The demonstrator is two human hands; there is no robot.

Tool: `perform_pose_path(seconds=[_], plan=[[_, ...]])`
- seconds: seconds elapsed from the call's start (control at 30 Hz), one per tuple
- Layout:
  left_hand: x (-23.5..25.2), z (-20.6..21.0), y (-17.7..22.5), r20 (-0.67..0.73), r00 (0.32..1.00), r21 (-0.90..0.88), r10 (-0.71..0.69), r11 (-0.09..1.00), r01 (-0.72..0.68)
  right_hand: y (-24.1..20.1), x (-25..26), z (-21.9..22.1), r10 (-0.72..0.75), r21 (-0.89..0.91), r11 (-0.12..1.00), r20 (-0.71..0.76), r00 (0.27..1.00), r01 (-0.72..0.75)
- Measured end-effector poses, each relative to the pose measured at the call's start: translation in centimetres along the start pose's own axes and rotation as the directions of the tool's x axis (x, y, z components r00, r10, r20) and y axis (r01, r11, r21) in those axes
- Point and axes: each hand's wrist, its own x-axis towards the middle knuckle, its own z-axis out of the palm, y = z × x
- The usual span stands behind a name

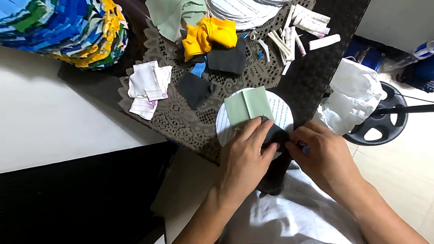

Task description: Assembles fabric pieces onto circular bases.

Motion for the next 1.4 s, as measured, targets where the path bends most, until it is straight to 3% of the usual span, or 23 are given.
perform_pose_path(seconds=[0.17, 0.33, 0.47, 0.6, 0.77, 1.1, 1.3, 1.4], plan=[[-0.1, 0.4, 0.1, 0.002, 1.000, 0.032, 0.000, 1.000, 0.000, -0.1, 0.0, 0.2, -0.027, -0.018, 0.999, -0.028, 0.999, 0.026], [-0.1, 0.3, 0.1, 0.015, 1.000, 0.038, -0.010, 0.999, 0.009, 2.5, -2.2, -0.2, 0.065, 0.228, 0.973, -0.143, 0.988, -0.031], [-0.1, 0.3, 0.1, 0.013, 1.000, 0.043, -0.009, 0.999, 0.009, 4.8, -5.1, 0.5, 0.102, 0.305, 0.952, -0.215, 0.971, -0.033], [-0.1, 0.2, 0.1, 0.018, 1.000, 0.052, -0.008, 0.999, 0.007, 4.2, -6.5, 1.5, -0.072, 0.147, 0.982, -0.301, 0.951, 0.121], [-0.3, 0.4, 0.1, 0.004, 1.000, 0.057, -0.014, 0.998, 0.014, 2.9, -6.0, 2.4, -0.293, -0.053, 0.955, -0.301, 0.908, 0.290], [-0.3, 0.4, 0.1, -0.003, 1.000, 0.064, -0.013, 0.998, 0.013, 1.8, -4.0, 3.0, -0.329, -0.148, 0.943, -0.269, 0.905, 0.299], [-0.2, -0.5, -0.2, -0.010, 0.999, -0.028, -0.047, 0.999, 0.046, 2.4, -3.9, 3.3, -0.356, -0.181, 0.932, -0.274, 0.893, 0.316], [-0.2, -1.4, -0.7, -0.016, 0.995, 0.040, -0.096, 0.995, 0.097, 2.6, -3.9, 3.4, -0.371, -0.182, 0.926, -0.280, 0.885, 0.331]])
